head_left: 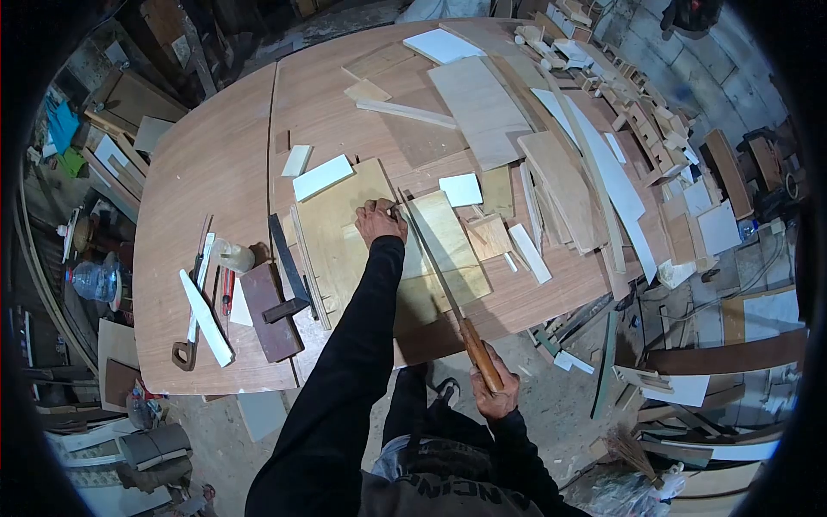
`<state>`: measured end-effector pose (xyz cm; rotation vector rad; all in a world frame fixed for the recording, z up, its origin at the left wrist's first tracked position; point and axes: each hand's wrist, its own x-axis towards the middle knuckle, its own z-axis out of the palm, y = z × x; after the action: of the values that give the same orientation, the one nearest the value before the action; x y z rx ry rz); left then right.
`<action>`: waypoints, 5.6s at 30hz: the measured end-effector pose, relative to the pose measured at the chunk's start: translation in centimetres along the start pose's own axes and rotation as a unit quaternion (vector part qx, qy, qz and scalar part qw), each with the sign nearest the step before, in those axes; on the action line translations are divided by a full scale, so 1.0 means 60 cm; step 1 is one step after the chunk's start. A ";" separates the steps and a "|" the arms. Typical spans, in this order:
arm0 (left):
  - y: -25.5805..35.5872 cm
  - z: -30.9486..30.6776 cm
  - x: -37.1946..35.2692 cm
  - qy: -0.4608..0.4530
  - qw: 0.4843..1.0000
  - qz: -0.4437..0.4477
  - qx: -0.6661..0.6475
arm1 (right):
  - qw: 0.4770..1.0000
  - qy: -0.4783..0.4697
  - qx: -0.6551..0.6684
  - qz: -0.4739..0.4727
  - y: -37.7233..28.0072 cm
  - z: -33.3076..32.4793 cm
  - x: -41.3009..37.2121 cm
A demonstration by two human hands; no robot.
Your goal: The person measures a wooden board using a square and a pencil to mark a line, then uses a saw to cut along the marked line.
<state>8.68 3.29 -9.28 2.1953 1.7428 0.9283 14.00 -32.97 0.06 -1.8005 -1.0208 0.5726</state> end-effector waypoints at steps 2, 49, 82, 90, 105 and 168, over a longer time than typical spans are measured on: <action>0.003 -0.004 0.000 0.006 1.000 0.001 0.007 | 1.000 0.006 0.003 -0.005 -0.001 0.002 0.000; 0.002 -0.001 0.004 -0.041 0.999 -0.028 0.005 | 0.999 -0.031 -0.014 -0.023 -0.036 -0.001 0.010; 0.009 -0.006 -0.002 0.006 1.000 0.002 -0.020 | 0.998 0.001 -0.001 -0.067 -0.028 0.012 0.040; 0.011 -0.010 -0.005 0.015 1.000 0.008 -0.020 | 0.998 -0.014 -0.048 -0.034 -0.039 0.003 0.026; 0.007 -0.052 -0.070 -0.123 0.985 0.054 0.107 | 1.000 -0.017 -0.010 0.004 -0.042 0.027 0.057; 0.007 -0.061 -0.065 -0.106 0.987 0.061 0.099 | 0.999 0.004 -0.003 -0.050 -0.045 0.036 0.053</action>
<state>6.48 -1.29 -7.56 2.4447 1.6814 0.5366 13.04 -28.69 1.69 -1.7456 -1.1021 0.5012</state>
